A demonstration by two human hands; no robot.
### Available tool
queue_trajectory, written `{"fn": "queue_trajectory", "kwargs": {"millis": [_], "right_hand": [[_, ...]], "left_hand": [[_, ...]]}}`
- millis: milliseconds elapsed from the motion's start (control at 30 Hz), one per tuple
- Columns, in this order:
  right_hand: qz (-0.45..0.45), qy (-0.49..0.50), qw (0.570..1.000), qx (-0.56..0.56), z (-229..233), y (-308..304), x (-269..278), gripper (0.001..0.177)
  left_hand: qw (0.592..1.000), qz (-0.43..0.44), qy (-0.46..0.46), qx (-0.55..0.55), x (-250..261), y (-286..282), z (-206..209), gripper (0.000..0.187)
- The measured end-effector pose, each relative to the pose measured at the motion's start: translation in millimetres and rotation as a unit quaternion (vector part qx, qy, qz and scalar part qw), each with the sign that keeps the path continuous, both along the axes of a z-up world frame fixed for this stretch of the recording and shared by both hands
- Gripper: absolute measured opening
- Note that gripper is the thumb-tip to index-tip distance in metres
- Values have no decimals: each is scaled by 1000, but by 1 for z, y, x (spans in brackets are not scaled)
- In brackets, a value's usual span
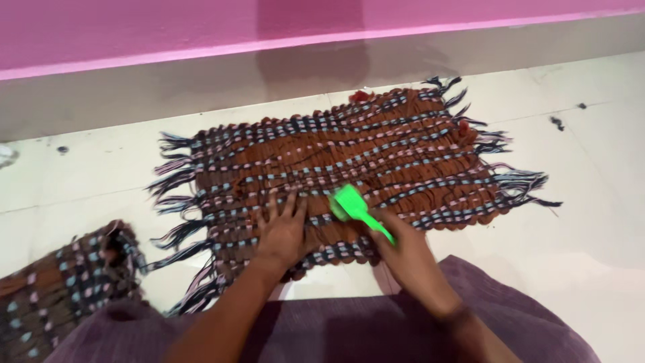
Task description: The person brushes a rug with a green brush, moving it across the surface and picking up debris by hand.
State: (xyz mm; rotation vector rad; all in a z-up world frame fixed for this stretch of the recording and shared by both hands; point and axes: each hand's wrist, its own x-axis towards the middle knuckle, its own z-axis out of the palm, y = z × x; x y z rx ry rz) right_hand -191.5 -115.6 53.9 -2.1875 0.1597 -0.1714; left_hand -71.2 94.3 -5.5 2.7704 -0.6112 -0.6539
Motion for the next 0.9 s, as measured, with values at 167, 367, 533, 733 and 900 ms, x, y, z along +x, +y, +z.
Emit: {"fn": "queue_trajectory", "kwargs": {"millis": [167,367,533,733,900], "right_hand": [[46,86,993,-72,-28,26,21,40],[11,73,984,-164,-52,-34,-95,40],[-42,85,992,-78,-27,-34,-5,40],[64,64,992,-85,-40,-41,-16,42],[-4,256,953,-161,-7,-65,-97,44]], "left_hand": [[999,30,35,22,-12,7,12,128],[993,30,94,67,-9,-9,28,124],[995,-91,-11,50,-23,-23,18,92],[989,-54,95,98,-20,-30,32,89],[990,-54,81,97,-18,-38,30,96]]}}
